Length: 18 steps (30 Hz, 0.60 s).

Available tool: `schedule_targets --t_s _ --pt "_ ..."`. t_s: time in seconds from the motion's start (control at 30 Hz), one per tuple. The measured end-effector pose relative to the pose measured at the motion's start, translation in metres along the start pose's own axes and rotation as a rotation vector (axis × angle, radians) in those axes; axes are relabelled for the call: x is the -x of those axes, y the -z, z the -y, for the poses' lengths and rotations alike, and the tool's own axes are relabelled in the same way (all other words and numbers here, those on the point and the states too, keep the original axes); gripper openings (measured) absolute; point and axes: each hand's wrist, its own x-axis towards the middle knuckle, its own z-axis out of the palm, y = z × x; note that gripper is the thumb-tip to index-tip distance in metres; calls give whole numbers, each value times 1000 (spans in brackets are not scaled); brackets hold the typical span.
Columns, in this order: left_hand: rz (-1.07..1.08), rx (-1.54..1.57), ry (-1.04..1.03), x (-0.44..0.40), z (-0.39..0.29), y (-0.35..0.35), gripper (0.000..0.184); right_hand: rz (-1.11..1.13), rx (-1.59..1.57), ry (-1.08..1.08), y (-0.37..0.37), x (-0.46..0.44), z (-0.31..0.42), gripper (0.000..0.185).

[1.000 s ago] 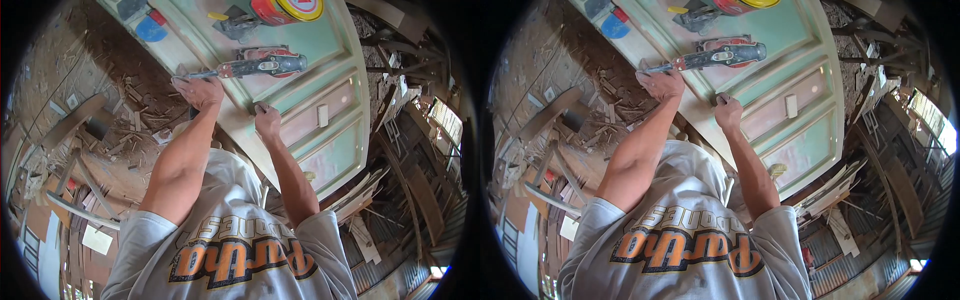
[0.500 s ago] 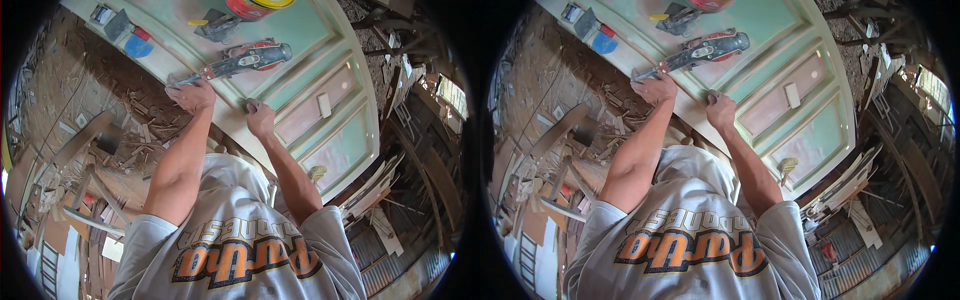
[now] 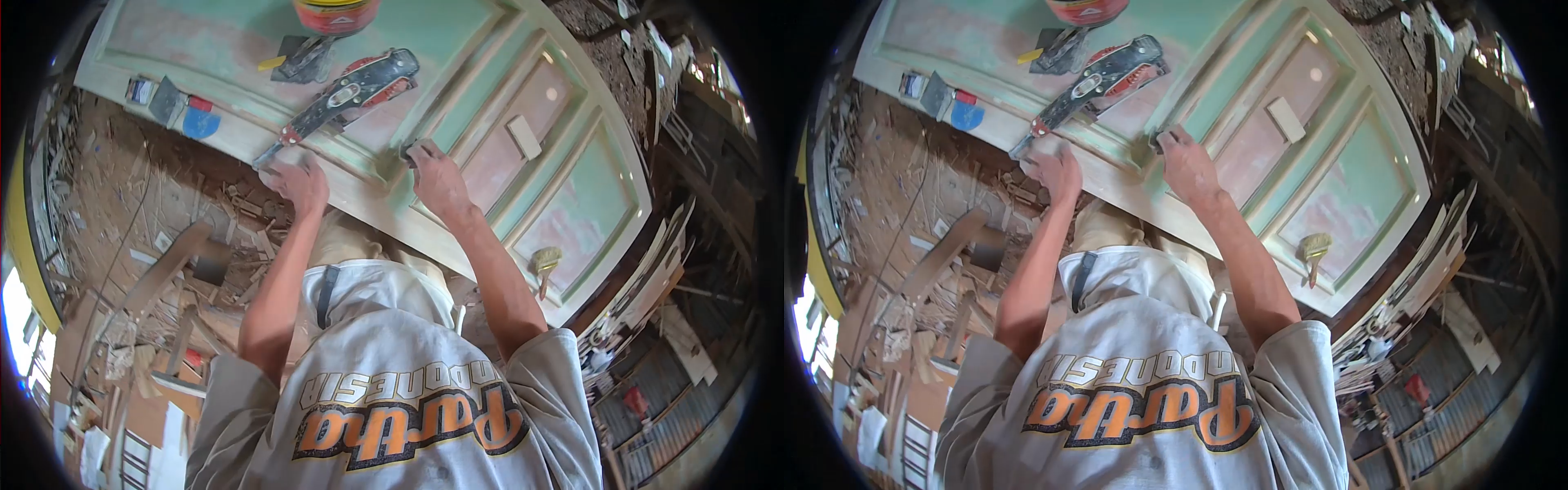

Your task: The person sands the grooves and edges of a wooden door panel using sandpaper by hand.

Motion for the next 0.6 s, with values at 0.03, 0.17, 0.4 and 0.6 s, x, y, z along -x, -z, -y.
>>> schedule_targets --t_s 0.03,0.17,0.4,0.6 --pt "-6 64 -161 17 7 6 82 51 23 4 -2 5 2 21" --pt "64 -195 -1024 82 -31 44 80 52 83 106 -16 17 26 25" --pt "313 -354 -1311 35 -46 10 19 -70 -279 -4 10 48 13 52" --pt "506 -579 -1580 -4 -43 5 23 -721 167 -393 30 107 -151 58"
